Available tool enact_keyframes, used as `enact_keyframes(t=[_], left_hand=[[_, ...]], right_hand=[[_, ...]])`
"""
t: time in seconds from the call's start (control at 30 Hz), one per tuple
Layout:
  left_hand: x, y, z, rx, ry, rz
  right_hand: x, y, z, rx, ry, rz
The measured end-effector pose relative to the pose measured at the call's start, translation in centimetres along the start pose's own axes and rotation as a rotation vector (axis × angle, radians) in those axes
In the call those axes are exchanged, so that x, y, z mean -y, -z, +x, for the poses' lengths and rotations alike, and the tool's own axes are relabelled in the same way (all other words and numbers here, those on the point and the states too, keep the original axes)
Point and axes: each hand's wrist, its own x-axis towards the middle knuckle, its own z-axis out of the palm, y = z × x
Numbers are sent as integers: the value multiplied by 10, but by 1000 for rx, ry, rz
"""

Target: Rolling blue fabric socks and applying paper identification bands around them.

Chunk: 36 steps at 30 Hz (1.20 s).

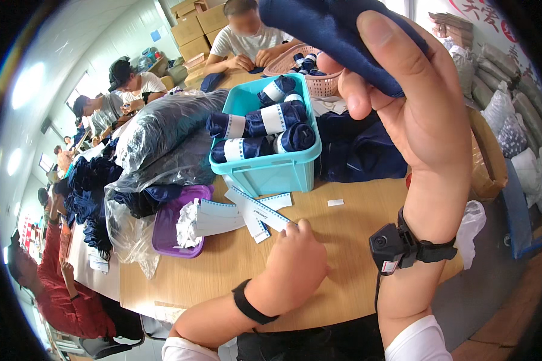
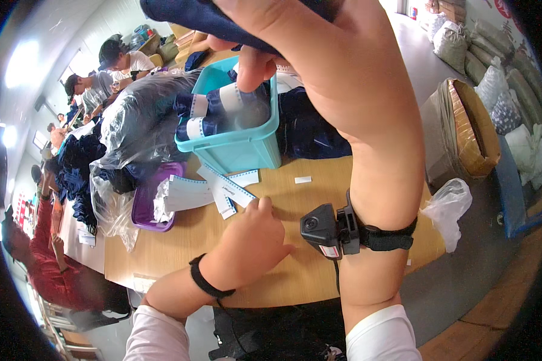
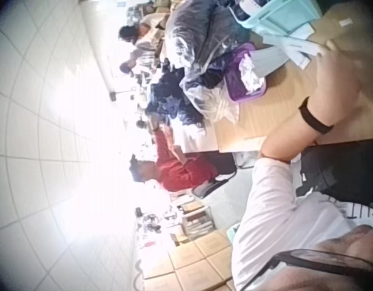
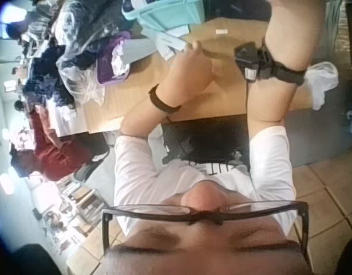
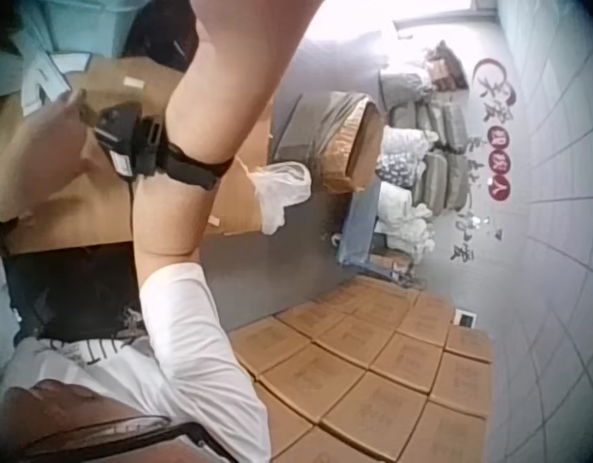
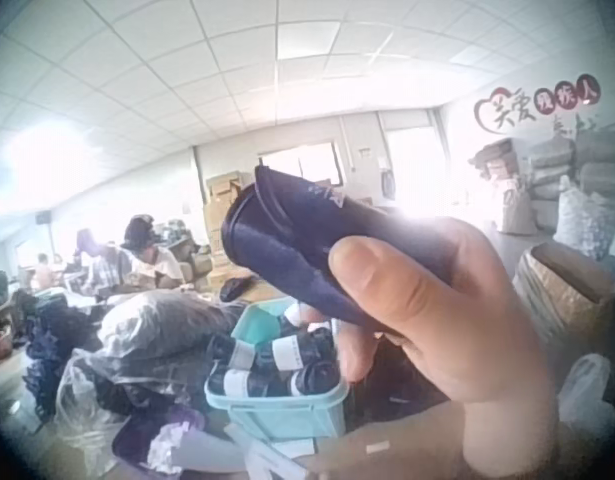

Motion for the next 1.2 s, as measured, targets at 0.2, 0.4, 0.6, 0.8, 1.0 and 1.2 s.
enact_keyframes(t=[0.2, 0.4, 0.6, 0.8, 1.0, 1.2], left_hand=[[34, -6, 8, 35, 110, 159], [-4, -19, -3, 46, -76, 301], [8, -22, 9, 8, 72, 96], [38, -24, 14, 35, 203, 71], [46, -40, 23, -69, 165, 104], [48, -39, 31, -92, 259, 78]], right_hand=[[-8, 23, 4, 213, 46, 135], [-24, 4, -5, -183, 121, -65], [-24, 14, -14, -191, 112, -122], [-24, 14, -14, -213, 144, -89], [-29, 8, -11, -240, 114, -93], [-27, 8, -10, -230, 97, -73]])
